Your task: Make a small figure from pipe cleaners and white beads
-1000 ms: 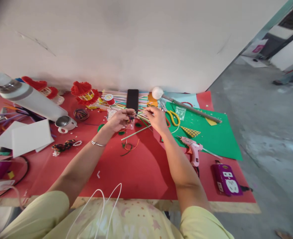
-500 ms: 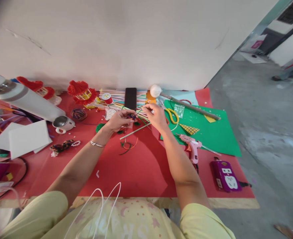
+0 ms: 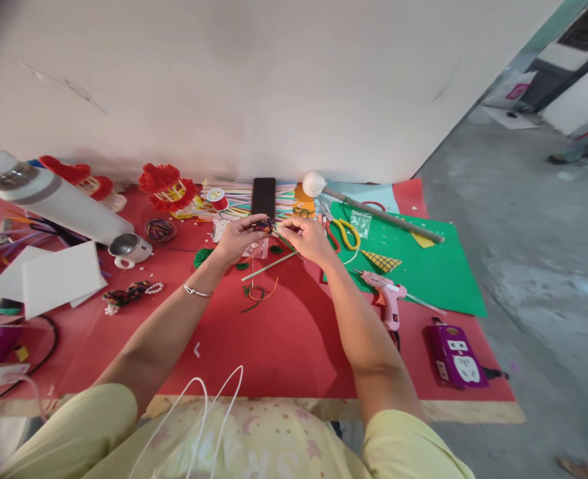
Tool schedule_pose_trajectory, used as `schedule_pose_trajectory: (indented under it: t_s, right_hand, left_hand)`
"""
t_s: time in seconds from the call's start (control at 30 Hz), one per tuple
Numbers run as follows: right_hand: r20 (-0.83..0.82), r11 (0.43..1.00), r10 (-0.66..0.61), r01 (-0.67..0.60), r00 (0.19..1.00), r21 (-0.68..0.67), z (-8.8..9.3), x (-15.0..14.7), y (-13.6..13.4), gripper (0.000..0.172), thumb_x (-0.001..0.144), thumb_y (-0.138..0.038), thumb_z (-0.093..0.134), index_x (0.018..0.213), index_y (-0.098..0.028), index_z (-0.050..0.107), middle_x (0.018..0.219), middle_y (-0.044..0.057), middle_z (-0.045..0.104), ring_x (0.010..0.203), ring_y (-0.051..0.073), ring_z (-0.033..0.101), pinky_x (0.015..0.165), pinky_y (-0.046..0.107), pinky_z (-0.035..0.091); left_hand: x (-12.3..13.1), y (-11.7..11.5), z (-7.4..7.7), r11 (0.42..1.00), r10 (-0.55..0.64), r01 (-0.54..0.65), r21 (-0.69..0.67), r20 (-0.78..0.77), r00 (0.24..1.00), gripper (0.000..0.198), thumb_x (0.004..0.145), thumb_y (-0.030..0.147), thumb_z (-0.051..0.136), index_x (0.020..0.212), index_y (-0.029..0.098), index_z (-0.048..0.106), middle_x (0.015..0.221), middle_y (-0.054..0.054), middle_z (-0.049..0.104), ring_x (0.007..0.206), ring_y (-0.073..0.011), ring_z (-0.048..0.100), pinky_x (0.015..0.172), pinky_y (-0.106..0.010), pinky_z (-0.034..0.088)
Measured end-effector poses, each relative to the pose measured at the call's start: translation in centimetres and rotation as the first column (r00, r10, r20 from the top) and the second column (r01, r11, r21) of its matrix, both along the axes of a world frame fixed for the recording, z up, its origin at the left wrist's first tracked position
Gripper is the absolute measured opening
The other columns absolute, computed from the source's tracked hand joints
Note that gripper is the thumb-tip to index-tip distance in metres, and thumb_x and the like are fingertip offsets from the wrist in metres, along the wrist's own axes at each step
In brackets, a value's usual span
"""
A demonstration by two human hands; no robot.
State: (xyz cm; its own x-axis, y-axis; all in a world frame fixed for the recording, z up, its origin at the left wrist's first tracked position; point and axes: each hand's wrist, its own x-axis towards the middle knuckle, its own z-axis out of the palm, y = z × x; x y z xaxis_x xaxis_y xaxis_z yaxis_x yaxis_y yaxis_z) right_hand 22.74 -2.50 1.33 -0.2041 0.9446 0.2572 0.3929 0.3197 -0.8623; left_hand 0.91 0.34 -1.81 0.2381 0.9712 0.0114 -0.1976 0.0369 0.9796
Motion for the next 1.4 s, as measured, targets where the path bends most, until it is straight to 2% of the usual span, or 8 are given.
schedule_pose_trajectory:
  t_s: [0.3, 0.53, 0.7, 0.87, 0.93, 1.0, 1.1, 1.4]
  right_hand:
    - [0.125, 0.993, 0.091, -0.081, 0.988, -0.087, -0.3, 0.1, -0.3, 0.032, 0.091, -0.051, 0.067, 0.087, -0.021, 0.08, 0.073, 0.001, 0.071, 0.067, 0.016, 0.06, 0.068, 0.03, 0.045]
    - [0.043, 0.989, 0.097, -0.092, 0.994, -0.116, -0.7, -0.1, -0.1, 0.031, 0.091, -0.05, 0.067, 0.098, -0.023, 0.081, 0.079, 0.002, 0.075, 0.068, 0.017, 0.064, 0.063, 0.029, 0.047]
    - [0.082, 0.959, 0.236, -0.219, 0.968, -0.18, -0.2, -0.1, -0.5, 0.03, 0.092, -0.049, 0.067, 0.097, -0.024, 0.082, 0.076, 0.0, 0.075, 0.063, 0.015, 0.063, 0.065, 0.028, 0.047]
    - [0.214, 0.858, 0.464, -0.376, 0.86, -0.35, 0.4, 1.0, -0.6, 0.032, 0.089, -0.053, 0.071, 0.102, -0.027, 0.085, 0.076, 0.0, 0.077, 0.06, 0.014, 0.062, 0.061, 0.028, 0.045]
    - [0.26, 0.9, 0.387, -0.302, 0.884, -0.314, 0.2, 1.5, -0.3, 0.029, 0.09, -0.05, 0.071, 0.098, -0.026, 0.085, 0.077, 0.001, 0.078, 0.063, 0.016, 0.063, 0.064, 0.03, 0.045]
    - [0.266, 0.968, 0.196, -0.143, 0.944, -0.205, -0.2, 2.0, 0.1, 0.028, 0.092, -0.047, 0.069, 0.091, -0.024, 0.085, 0.078, 0.002, 0.078, 0.067, 0.018, 0.064, 0.068, 0.032, 0.047]
    - [0.218, 0.993, -0.016, 0.041, 0.976, -0.11, -0.8, 2.5, 0.6, 0.024, 0.09, -0.042, 0.072, 0.092, -0.022, 0.084, 0.078, 0.003, 0.078, 0.071, 0.021, 0.066, 0.071, 0.034, 0.048]
    - [0.342, 0.995, -0.028, 0.058, 0.939, -0.076, -1.9, 2.6, 1.0, 0.012, 0.087, -0.033, 0.075, 0.089, -0.024, 0.083, 0.08, 0.003, 0.078, 0.075, 0.023, 0.069, 0.075, 0.036, 0.048]
  left_hand:
    - [0.0, 0.1, 0.0, 0.995, 0.091, -0.088, 0.048, -0.084, 0.992, 0.051, 0.065, 0.02, 0.087, 0.114, 0.017, 0.075, 0.092, -0.003, 0.077, 0.085, -0.017, 0.072, 0.081, -0.029, 0.061]
    - [0.4, -0.3, 0.5, 0.991, 0.105, -0.093, 0.096, -0.125, 0.987, 0.046, 0.064, 0.014, 0.084, 0.109, 0.018, 0.075, 0.101, -0.007, 0.076, 0.092, -0.018, 0.071, 0.082, -0.027, 0.059]
    - [0.0, 0.2, 0.1, 0.992, 0.101, -0.097, 0.084, -0.044, 0.994, 0.05, 0.066, 0.019, 0.083, 0.115, 0.018, 0.072, 0.103, -0.005, 0.075, 0.091, -0.018, 0.073, 0.086, -0.032, 0.061]
    - [-0.7, 0.7, 0.5, 0.985, 0.17, -0.17, 0.014, 0.013, 0.985, 0.056, 0.062, 0.02, 0.085, 0.116, 0.019, 0.072, 0.104, -0.004, 0.075, 0.086, -0.0167, 0.072, 0.077, -0.029, 0.061]
    - [-0.9, 0.8, 0.9, 0.983, 0.183, -0.183, 0.003, 0.033, 0.983, 0.055, 0.062, 0.021, 0.087, 0.115, 0.019, 0.072, 0.1, -0.003, 0.075, 0.08, -0.0144, 0.07, 0.07, -0.026, 0.058]
    - [-1.1, 0.8, 1.2, 0.981, 0.194, -0.194, 0.002, 0.041, 0.98, 0.052, 0.063, 0.025, 0.088, 0.114, 0.019, 0.073, 0.095, -0.002, 0.074, 0.074, -0.0123, 0.067, 0.064, -0.024, 0.054]
    - [-1.3, 0.7, 1.5, 0.979, 0.204, -0.205, 0.017, 0.061, 0.977, 0.048, 0.065, 0.028, 0.089, 0.109, 0.019, 0.074, 0.097, -0.003, 0.074, 0.073, -0.0119, 0.065, 0.061, -0.024, 0.052]
    - [-1.9, 0.8, 2.3, 0.981, 0.182, -0.185, 0.051, 0.052, 0.982, 0.045, 0.064, 0.027, 0.092, 0.105, 0.02, 0.074, 0.093, -0.003, 0.073, 0.077, -0.0137, 0.066, 0.062, -0.024, 0.051]
